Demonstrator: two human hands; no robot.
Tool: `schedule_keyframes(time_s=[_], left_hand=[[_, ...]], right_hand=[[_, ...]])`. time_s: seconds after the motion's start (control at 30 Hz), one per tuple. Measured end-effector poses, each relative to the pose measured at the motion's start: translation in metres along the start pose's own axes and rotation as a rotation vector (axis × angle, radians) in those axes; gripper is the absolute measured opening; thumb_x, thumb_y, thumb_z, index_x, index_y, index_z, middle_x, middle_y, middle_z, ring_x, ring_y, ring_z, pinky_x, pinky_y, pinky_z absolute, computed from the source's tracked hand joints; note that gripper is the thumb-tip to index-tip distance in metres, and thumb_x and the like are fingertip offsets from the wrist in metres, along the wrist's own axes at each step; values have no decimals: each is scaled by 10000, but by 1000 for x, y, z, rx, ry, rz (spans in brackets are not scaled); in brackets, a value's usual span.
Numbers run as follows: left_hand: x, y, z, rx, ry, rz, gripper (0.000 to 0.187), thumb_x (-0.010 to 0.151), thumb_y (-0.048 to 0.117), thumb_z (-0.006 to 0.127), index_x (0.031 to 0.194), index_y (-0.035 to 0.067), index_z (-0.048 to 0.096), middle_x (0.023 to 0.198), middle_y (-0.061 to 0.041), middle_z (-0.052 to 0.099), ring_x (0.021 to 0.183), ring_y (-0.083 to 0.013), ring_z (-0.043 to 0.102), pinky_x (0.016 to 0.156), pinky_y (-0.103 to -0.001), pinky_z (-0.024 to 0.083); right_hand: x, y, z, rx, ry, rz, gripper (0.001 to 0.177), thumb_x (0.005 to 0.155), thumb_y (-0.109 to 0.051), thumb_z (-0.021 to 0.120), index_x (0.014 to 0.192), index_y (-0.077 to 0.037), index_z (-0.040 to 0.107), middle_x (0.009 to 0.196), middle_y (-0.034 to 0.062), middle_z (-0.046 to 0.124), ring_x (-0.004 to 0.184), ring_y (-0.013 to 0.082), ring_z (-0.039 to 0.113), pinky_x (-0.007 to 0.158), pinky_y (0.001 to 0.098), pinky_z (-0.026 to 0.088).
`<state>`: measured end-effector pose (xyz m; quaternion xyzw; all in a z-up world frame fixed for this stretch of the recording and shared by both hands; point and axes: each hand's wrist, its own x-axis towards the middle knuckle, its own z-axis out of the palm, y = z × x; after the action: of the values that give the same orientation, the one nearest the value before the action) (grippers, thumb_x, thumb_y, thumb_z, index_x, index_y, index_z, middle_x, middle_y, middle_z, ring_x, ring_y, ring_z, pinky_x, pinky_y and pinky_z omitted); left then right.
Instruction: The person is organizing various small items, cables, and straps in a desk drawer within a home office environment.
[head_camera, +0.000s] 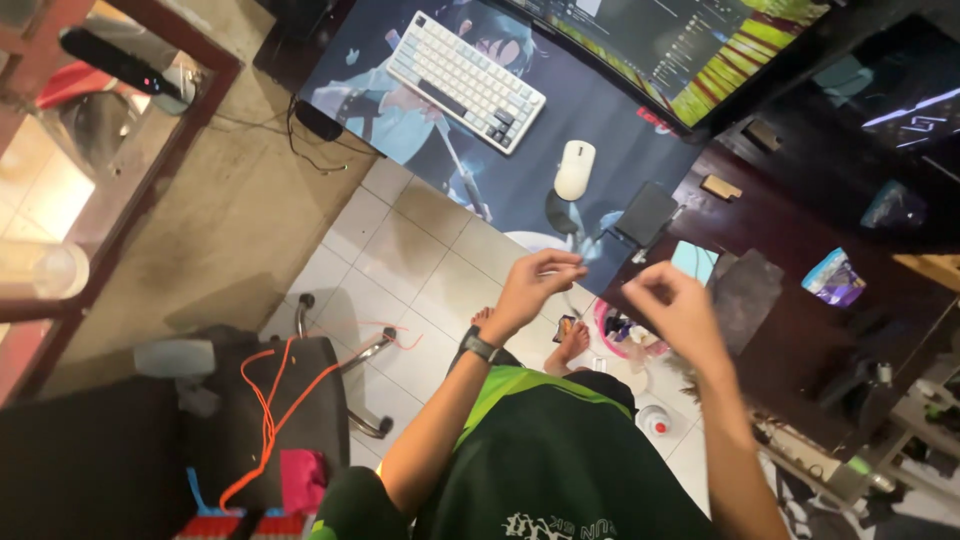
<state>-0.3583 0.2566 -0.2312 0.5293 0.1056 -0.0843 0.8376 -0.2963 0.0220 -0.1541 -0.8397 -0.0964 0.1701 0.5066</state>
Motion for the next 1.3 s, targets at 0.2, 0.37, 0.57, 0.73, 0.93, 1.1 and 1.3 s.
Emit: schedule_keyframes(time_s=[0.2,0.37,0.57,0.73,0.93,1.1,1.3], left_hand=[[11,27,-23,345,-105,169,212,896,95,763,1061,-36,737,989,-121,791,941,-183,761,842,-297,593],[8,58,-27,459,-200,156,182,885,87,757,1037,-13,759,941,-121,796,855,-167,784,784,-286,625],[8,60,-21,578,-361,137,223,944,131,699,1109,-3,765,964,-121,797,830,-167,777,726,-293,597],[9,23,-37,593,-307,33,245,979,171,604,1112,15,739,892,-109,799,799,-142,769,659,-271,565],[1,-15,-42,899,-124,-107,311,952,295,652,950,15,788,659,-113,742,581,-160,715,556,-295,532],[-5,-29,10,914,-47,-178,380,992,332,619,903,11,801,628,-110,726,548,-163,688,528,-308,514],[3,-43,75,885,-75,-24,332,993,304,608,966,17,772,630,-97,704,572,-157,721,530,-316,504]], right_hand=[[0,-34,78,-41,28,92,165,849,-129,783,919,-10,694,853,45,749,773,88,674,717,272,545],[-5,-35,100,-176,140,111,193,814,-106,813,897,6,679,805,97,750,754,131,698,733,294,546],[-22,0,71,-98,233,162,188,810,-73,797,934,3,678,837,95,779,794,120,746,719,284,569],[-32,47,-2,-75,417,263,270,866,-60,766,1114,10,686,874,93,775,767,129,731,647,295,579],[-16,147,-58,197,559,272,243,906,-35,738,1125,57,687,948,116,777,831,154,754,747,308,611],[17,232,-71,669,577,392,250,913,-22,716,1142,64,665,971,124,753,825,178,747,771,337,635],[36,287,-74,951,484,379,248,950,-58,696,1159,75,685,985,112,753,826,152,706,847,345,646]])
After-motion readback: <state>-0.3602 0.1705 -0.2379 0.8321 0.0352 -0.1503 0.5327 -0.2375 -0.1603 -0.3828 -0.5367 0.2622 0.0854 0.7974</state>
